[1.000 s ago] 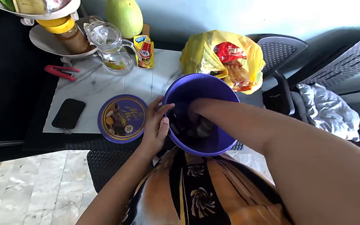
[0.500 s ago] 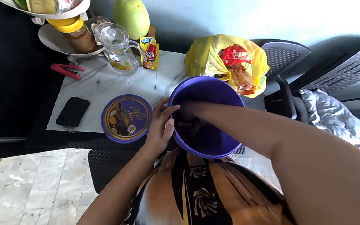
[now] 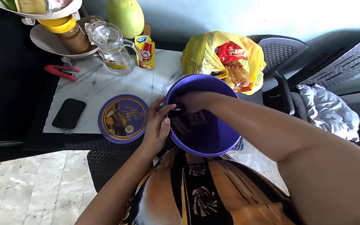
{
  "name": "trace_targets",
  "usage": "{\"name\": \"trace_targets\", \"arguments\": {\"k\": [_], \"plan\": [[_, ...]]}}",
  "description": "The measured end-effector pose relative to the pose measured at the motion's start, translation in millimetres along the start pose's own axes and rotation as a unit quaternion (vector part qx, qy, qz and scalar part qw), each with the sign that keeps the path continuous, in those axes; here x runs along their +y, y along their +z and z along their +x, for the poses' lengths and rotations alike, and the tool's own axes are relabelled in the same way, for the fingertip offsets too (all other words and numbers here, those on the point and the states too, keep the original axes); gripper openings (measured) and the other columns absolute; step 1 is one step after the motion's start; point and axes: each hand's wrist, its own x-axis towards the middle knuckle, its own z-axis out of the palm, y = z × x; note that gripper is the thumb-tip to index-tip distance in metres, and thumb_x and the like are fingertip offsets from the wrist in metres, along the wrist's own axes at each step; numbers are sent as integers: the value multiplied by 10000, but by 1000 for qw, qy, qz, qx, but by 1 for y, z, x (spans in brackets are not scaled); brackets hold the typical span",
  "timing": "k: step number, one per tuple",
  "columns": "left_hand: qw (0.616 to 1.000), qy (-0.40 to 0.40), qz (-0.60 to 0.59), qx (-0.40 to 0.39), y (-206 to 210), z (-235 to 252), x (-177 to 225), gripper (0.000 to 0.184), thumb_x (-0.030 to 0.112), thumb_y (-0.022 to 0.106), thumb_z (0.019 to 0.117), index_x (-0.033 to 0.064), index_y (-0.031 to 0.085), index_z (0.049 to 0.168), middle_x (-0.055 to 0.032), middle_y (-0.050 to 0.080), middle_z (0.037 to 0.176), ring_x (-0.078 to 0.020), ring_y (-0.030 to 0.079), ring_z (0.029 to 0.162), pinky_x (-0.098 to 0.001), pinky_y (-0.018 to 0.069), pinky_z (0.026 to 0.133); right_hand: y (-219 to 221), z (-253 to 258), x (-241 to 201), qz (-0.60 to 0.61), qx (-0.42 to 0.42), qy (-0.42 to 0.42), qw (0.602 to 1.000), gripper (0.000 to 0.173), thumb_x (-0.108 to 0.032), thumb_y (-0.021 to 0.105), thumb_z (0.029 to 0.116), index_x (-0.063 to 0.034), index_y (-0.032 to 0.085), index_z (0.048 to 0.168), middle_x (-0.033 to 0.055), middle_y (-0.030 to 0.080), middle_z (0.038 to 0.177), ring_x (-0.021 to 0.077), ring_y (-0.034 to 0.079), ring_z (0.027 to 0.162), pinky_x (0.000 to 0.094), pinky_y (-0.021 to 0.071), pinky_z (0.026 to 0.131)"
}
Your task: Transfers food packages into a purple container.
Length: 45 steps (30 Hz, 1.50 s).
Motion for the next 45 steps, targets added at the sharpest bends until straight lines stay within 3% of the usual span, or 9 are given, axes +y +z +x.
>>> {"name": "trace_targets", "arguments": {"k": [4,15,20,25,30,33,37,41,45], "plan": [[1000,6,1,-2,1,2,-1,498,482,328,1096,178,599,1383,-102,364,1583,-178,435,1407,-372,457,1107,4,1,-2,-78,-34,113,990,299,-179,666,973,-16,675,1225,267,675,1153,481,634,1110,705,479,896],[1000,-4,13,-6,-2,0,1,482,453,332,1097,179,606,1384,-110,359,1584,-181,416,1420,-367,442,1112,5,10,-1,-62,-82,78,992,389,-192,675,970,-37,618,1322,260,671,1139,461,644,1077,696,478,859],[1000,-7,12,-10,-3,-1,2,473,458,331,1100,203,598,1397,-90,359,1589,-178,420,1419,-366,451,1108,-19,-42,-26,-90,-63,118,987,281,-209,734,920,5,689,1097,240,675,1072,445,653,1031,678,498,799],[997,27,66,-10,-6,4,0,446,463,318,1100,168,632,1217,-104,413,1543,-154,484,1358,-359,480,1069,-16,-131,11,67,145,-70,985,429,-182,734,898,-75,676,1310,143,670,1210,295,645,1103,520,521,925],[988,46,148,19,-19,2,4,519,449,293,1096,37,608,1106,-226,478,1439,-242,446,1383,-401,398,1132,36,-213,92,434,371,-44,820,608,-158,713,781,-125,506,1352,-11,684,1116,60,677,966,266,597,819],[981,53,179,45,-25,4,9,401,310,336,1061,-3,585,1027,-245,510,1362,-263,418,1390,-403,342,1160,94,-203,134,475,378,120,786,641,-53,741,808,-42,481,1393,153,659,1095,237,653,945,447,565,807],[969,42,231,72,-28,12,16,317,180,366,1018,-75,554,1033,-295,497,1367,-283,442,1372,-389,361,1143,177,-114,136,452,224,167,847,610,-164,818,851,-53,564,1394,245,695,1101,392,687,974,616,545,882],[943,2,290,160,-35,22,45,392,70,498,992,-182,420,1281,-351,449,1452,-266,562,1277,-350,500,1023,162,-76,129,372,231,98,893,497,-270,638,1019,-78,545,1467,221,633,1344,392,606,1252,591,459,1074],[943,86,265,180,11,13,99,385,140,526,1020,-61,493,1346,-176,517,1431,-183,517,1333,-344,489,1067,111,-81,177,181,382,71,903,493,-238,752,924,-55,628,1365,261,585,1382,487,510,1326,676,434,1057]]}}
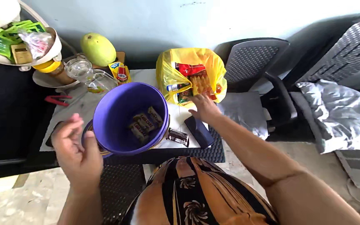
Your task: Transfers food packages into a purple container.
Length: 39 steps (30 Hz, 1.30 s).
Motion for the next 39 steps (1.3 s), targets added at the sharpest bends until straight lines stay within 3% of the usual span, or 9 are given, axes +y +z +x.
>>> {"name": "trace_targets", "arguments": {"k": [2,6,11,18,21,25,31,35,39], "plan": [[996,36,-43,-74,25,-12,43,257,267,531,1049,160,607,1270,16,597,1348,-104,559,1276,-338,510,1042,-16,23,17,-76,3,-12,997,670,-229,854,817,-67,587,1410,298,495,1471,533,397,1408,717,359,1099],[976,89,-71,-183,71,-28,101,194,260,590,1039,197,684,1196,-9,614,1327,-100,571,1266,-295,520,1042,-15,51,50,-193,-38,-10,980,1111,-159,943,685,-236,341,1616,343,204,1639,619,154,1488,822,276,1063],[990,68,-15,-122,18,-20,143,318,369,586,1030,276,616,1333,77,577,1418,-135,569,1299,-367,516,1067,-37,59,61,-215,-67,-23,974,722,-172,801,868,-97,474,1507,347,484,1452,587,488,1297,779,443,926],[992,108,-52,28,-28,-18,171,399,325,587,1014,35,589,1287,-89,611,1315,-280,611,1217,-467,528,1042,-125,66,62,-193,-74,-82,975,542,-273,765,927,-131,583,1417,279,674,1204,530,633,1121,770,463,888],[995,63,9,-78,14,-18,172,337,322,541,1047,116,582,1311,-11,578,1353,-138,588,1230,-353,542,1013,-151,60,61,-157,-68,-153,973,503,-189,775,916,-94,617,1384,284,688,1168,530,635,1114,776,441,921],[967,-85,-4,-240,84,-33,153,387,182,635,975,85,619,1348,-105,586,1377,-176,630,1180,-386,582,934,-170,59,55,-121,-64,-165,977,466,-215,744,950,-55,609,1367,292,686,1134,527,640,1087,766,445,925],[860,-200,-70,-465,188,-37,143,683,231,644,1002,150,323,1600,-150,318,1635,-283,593,1280,-461,537,1008,-162,75,17,-138,-17,-58,989,622,-371,752,924,-88,541,1436,300,659,1215,546,615,1141,781,444,891],[876,-251,-118,-396,262,-31,121,905,162,748,929,136,187,1640,-201,97,1697,-346,571,1312,-476,567,974,-137,76,-11,-155,-19,-9,988,547,-353,795,882,26,613,1231,305,653,1145,516,626,1111,737,479,856],[885,-289,-227,-286,311,-12,100,902,94,780,865,81,255,1598,-253,200,1652,-362,568,1311,-482,557,1005,-110,70,-8,-185,-43,-17,982,578,-394,735,934,-74,562,1382,322,623,1240,553,612,1122,761,477,828]]}}
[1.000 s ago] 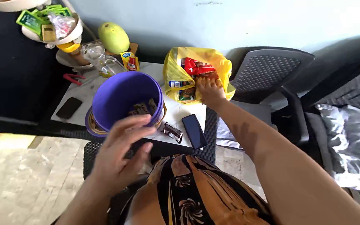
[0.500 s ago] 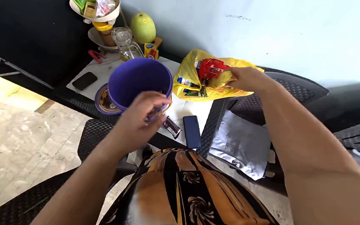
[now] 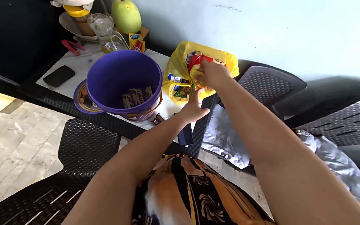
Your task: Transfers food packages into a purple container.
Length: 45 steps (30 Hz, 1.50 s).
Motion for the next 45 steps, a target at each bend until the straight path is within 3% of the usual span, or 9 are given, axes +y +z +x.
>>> {"name": "trace_targets", "arguments": {"k": [5,11,17,20,23,29,33,38,45], "plan": [[999,44,-26,-1,21,17,-2,821,60,755,874,48,288,1548,-237,318,1597,-317,636,1188,-468,559,947,8,-3,13,-25,-37,23,999,581,-484,596,1014,-201,467,1505,330,574,1332,567,614,1107,757,476,815],[983,52,156,-80,47,1,-1,847,133,776,873,57,319,1582,-261,427,1519,-377,581,1269,-534,524,1021,-3,2,16,-16,-30,38,999,580,-500,577,1023,-76,519,1415,298,659,1197,530,628,1130,743,476,851],[907,-18,329,-263,44,-8,-18,772,198,688,967,137,289,1625,-134,66,1723,-396,227,1538,-599,313,1177,-46,-7,3,-22,1,21,1000,550,-479,528,1052,-62,558,1410,304,639,1264,532,606,1186,754,463,885],[949,26,272,-159,14,-19,-33,579,94,682,958,77,496,1506,-212,269,1656,-383,380,1473,-533,360,1180,-83,-38,7,-2,51,-18,999,572,-501,502,1059,-39,567,1390,324,633,1248,546,595,1189,764,445,904],[941,40,325,-89,-27,-43,-58,274,154,675,966,40,691,1214,-213,618,1311,-372,574,1261,-549,472,1063,-115,-86,18,69,126,-69,987,586,-547,482,1050,-53,584,1350,272,666,1143,483,645,1071,721,468,860],[858,-140,483,-108,-55,-106,-100,471,140,547,989,218,561,1454,-93,315,1661,-333,147,1572,-682,56,1213,-87,-154,43,177,159,-116,964,502,-539,513,1029,-89,610,1227,110,647,853,271,645,728,548,520,644],[886,-96,438,-122,-26,-111,-82,665,269,671,948,201,431,1563,-223,358,1608,-435,327,1483,-667,256,1163,-43,-182,68,201,94,-112,969,433,-520,560,998,-126,653,1152,25,651,762,186,641,640,477,538,566],[858,-102,461,-203,21,-82,-84,793,656,608,922,446,266,1607,-174,-14,1717,-577,309,1411,-732,387,980,-12,-220,99,156,80,-65,982,502,-573,565,980,-129,660,1196,56,686,809,242,675,684,543,548,591],[848,-175,465,-184,42,-53,-73,617,541,582,989,296,458,1542,-168,29,1717,-587,286,1423,-737,384,1021,21,-255,128,194,146,13,970,582,-616,535,965,-118,645,1246,82,714,915,235,705,804,554,561,690]]}}
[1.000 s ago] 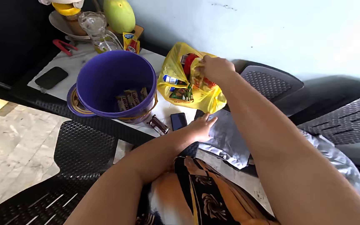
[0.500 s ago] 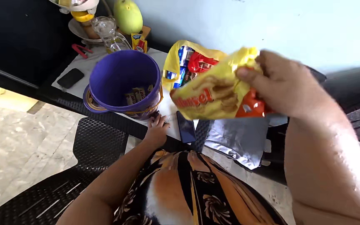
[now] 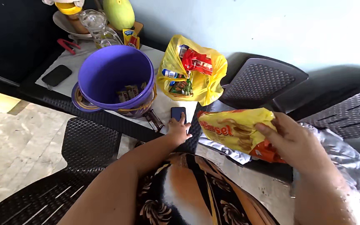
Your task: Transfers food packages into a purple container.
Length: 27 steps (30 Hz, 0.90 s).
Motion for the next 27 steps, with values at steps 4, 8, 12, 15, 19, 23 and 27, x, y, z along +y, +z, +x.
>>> {"name": "trace_targets", "arguments": {"k": [4,8,12,15,19,23,27], "plan": [[1000,-15,-22,5,0,-8,-6,738,227,709,893,344,416,1560,-144,34,1720,-590,185,1467,-770,376,1001,10,-3,1,28,17,20,999,593,-611,538,961,-101,652,1243,90,717,947,225,700,837,545,553,727],[996,12,-73,47,0,-17,-25,965,325,768,806,457,246,1607,-171,-3,1716,-594,301,1395,-735,399,977,23,11,-1,33,-7,15,999,588,-598,550,958,-104,654,1259,97,727,987,230,706,871,554,560,759],[968,23,-247,36,-11,-50,-43,944,349,776,840,360,251,1625,-243,22,1694,-585,332,1395,-711,396,1034,33,36,-12,32,-38,-3,999,599,-591,552,965,-84,646,1268,154,715,996,280,695,853,588,543,741],[935,56,-349,36,-15,-93,-86,928,238,790,844,244,286,1622,-254,121,1678,-528,342,1431,-704,379,1067,39,55,-31,49,-57,-19,997,607,-586,548,971,-53,645,1246,166,711,994,260,695,860,565,548,749],[905,35,-424,4,-14,-177,-168,958,124,773,836,178,231,1623,-236,230,1642,-403,458,1379,-608,454,1043,48,74,-50,99,-99,-4,990,570,-560,539,973,-50,643,1205,75,690,941,110,660,795,400,565,707],[838,-32,-545,17,-1,-266,-242,983,218,732,770,204,217,1608,-104,425,1552,-177,634,1100,-405,559,876,39,87,-46,84,-138,1,987,609,-538,544,981,-21,583,1300,136,685,1062,169,676,916,470,566,802],[810,-94,-567,116,-19,-307,-332,1056,264,758,718,205,195,1610,-85,444,1523,-161,625,1104,-379,559,872,55,90,-63,20,-151,30,988,621,-477,572,996,12,532,1377,285,666,1170,393,673,1053,655,510,893]]}}
